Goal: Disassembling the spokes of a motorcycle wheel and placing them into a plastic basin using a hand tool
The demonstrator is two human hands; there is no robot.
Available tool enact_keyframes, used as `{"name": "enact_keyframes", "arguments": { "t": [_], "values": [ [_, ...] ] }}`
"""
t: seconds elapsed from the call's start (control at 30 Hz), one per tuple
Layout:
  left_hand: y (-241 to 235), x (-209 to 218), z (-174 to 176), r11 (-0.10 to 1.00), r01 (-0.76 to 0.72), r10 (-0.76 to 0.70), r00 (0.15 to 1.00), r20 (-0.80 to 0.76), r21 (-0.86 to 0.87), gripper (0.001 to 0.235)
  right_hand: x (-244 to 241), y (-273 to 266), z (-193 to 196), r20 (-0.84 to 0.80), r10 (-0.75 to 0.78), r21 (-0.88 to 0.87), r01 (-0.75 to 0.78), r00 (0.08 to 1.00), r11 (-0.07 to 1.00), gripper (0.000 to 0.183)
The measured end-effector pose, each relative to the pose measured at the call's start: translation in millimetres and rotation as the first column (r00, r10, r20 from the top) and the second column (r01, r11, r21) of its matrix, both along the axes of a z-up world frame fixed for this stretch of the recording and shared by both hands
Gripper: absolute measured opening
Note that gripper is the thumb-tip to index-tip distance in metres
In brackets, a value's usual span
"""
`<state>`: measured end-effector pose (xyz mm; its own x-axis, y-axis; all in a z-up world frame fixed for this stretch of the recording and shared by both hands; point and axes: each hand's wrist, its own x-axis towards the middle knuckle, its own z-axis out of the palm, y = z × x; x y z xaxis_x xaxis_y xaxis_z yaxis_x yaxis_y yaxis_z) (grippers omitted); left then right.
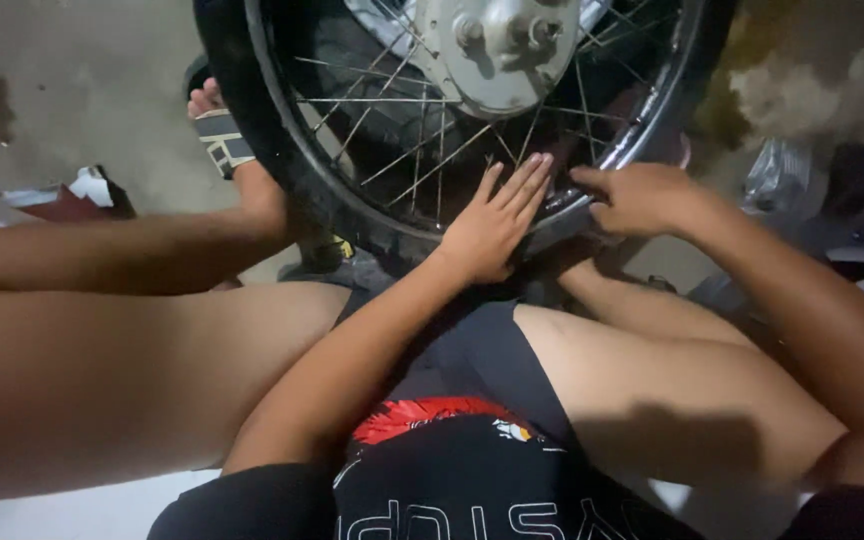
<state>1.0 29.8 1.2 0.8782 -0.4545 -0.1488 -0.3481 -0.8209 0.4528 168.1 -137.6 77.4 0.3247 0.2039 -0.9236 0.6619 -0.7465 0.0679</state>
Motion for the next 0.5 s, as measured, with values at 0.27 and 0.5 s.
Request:
{"name": "enact_keyframes", "arguments": {
  "t": [0.27,0.5],
  "values": [
    [-6.4,-2.4,-6.9,0.997,-0.077,0.080,0.989,0.121,-0.029,0.106,-11.4,8.9,24.1,0.171,-0.021,0.099,0.004,0.985,0.995,0.034],
    [-2.4,-1.2,10.9,0.999,0.013,-0.012,0.999,-0.031,0.031,0.134,-26.6,7.1,29.1,0.173,0.089,0.139,-0.114,0.981,0.984,0.042]
  ]
}}
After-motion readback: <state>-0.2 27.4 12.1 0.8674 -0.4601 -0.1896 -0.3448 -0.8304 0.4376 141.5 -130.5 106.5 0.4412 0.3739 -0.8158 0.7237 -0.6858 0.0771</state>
